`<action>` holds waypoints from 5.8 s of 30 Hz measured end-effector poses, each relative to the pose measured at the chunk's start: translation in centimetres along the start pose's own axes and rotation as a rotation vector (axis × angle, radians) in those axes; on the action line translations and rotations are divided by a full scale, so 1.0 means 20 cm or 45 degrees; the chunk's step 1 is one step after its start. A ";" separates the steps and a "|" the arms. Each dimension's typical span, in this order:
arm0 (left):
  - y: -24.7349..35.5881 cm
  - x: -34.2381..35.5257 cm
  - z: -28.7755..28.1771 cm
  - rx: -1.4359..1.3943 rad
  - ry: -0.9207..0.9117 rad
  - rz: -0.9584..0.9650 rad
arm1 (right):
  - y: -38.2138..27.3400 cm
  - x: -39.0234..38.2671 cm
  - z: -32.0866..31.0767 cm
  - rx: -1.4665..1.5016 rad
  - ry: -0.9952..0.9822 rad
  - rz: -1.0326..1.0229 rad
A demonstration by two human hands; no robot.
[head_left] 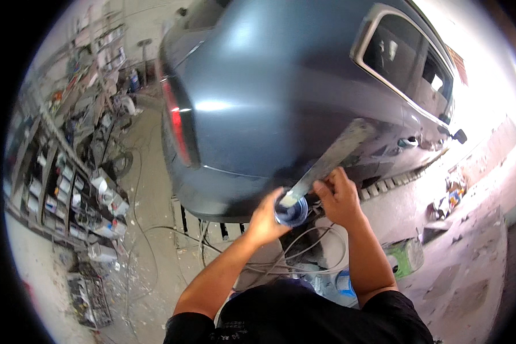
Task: The person mixes a gray paste in a small container with a metal spatula, then applies the paste to the hood and side panels of a gray car. The person wipes the hood with a purple cloth and continues spreading the paste over sanded areas on the car body.
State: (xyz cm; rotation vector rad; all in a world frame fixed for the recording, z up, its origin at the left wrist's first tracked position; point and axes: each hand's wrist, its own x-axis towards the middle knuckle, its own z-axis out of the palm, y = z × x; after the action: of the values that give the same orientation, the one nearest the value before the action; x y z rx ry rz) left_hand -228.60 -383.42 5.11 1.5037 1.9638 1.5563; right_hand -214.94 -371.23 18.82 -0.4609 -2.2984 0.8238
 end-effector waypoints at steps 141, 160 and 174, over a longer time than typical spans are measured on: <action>4.26 8.27 16.62 -0.559 -0.695 0.361 | 12.45 -2.11 -12.12 0.921 1.116 2.585; 4.52 9.44 18.50 -0.423 -0.467 0.111 | 15.16 -1.35 -14.88 0.364 0.933 2.199; 3.78 10.47 19.49 -0.534 -0.247 -0.186 | 16.64 -0.83 -14.89 0.203 -0.299 2.306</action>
State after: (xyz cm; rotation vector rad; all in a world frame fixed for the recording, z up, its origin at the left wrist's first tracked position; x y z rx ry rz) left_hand -12.58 9.67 -12.20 1.2551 1.4887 1.5696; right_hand 33.19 -3.08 -32.22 -2.5296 -1.3907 1.7875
